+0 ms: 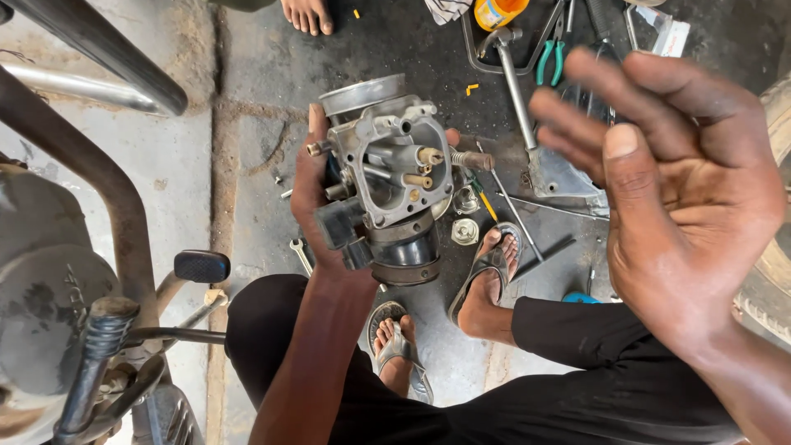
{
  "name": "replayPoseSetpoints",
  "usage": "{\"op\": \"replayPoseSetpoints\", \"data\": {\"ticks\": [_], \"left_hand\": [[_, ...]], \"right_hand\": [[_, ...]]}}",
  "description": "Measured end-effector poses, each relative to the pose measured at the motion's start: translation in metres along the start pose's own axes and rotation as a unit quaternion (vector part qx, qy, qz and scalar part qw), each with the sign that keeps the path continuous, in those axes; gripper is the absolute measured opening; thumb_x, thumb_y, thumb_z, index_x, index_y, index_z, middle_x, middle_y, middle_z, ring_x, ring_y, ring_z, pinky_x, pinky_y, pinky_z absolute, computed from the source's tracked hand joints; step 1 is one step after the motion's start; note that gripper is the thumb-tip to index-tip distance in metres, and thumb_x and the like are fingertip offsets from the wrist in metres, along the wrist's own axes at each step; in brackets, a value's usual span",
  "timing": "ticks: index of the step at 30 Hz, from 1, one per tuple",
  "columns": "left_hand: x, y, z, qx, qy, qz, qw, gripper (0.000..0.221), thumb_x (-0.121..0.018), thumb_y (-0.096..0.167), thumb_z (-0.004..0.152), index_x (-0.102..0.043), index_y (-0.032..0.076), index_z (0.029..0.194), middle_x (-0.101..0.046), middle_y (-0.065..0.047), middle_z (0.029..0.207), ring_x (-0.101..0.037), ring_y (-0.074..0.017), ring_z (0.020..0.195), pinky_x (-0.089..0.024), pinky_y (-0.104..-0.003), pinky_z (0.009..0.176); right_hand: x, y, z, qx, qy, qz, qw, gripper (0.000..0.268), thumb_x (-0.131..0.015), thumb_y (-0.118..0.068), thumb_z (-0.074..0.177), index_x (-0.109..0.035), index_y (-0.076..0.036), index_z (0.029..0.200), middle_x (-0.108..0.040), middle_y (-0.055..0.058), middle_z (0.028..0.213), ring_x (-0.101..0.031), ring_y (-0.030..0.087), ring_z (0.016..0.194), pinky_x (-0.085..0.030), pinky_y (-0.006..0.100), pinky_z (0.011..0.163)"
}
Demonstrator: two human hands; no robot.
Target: Dismantling and cleaning a motorcycle carburetor.
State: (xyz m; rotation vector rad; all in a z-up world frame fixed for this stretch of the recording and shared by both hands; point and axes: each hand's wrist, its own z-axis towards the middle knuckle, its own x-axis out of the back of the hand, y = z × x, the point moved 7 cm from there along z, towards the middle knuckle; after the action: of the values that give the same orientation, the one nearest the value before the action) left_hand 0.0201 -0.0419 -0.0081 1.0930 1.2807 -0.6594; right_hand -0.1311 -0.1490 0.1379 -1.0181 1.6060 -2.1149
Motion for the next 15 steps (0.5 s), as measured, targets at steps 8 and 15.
{"op": "replayPoseSetpoints", "data": {"ticks": [8, 15], "left_hand": [[0.008, 0.013, 0.004, -0.042, -0.023, 0.038, 0.998, 0.068, -0.047, 0.051, 0.111, -0.036, -0.002, 0.152, -0.061, -0.031, 0.131, -0.068, -0.0434, 0.114, -0.062, -0.051, 0.090], [0.019, 0.022, 0.006, -0.013, -0.058, -0.053, 0.997, 0.079, -0.048, 0.060, 0.107, -0.042, -0.005, 0.152, -0.063, -0.033, 0.132, -0.069, -0.0380, 0.116, -0.062, -0.044, 0.095]], "right_hand": [[0.000, 0.006, -0.007, -0.016, -0.028, 0.064, 0.997, 0.029, -0.033, 0.000, 0.121, -0.036, -0.004, 0.150, -0.037, 0.025, 0.166, -0.047, 0.038, 0.152, -0.042, 0.045, 0.126], [-0.012, -0.003, 0.004, -0.089, -0.070, 0.069, 0.991, 0.055, -0.020, 0.006, 0.101, -0.025, -0.011, 0.153, -0.015, 0.016, 0.170, -0.044, 0.043, 0.150, -0.044, 0.054, 0.112]]}}
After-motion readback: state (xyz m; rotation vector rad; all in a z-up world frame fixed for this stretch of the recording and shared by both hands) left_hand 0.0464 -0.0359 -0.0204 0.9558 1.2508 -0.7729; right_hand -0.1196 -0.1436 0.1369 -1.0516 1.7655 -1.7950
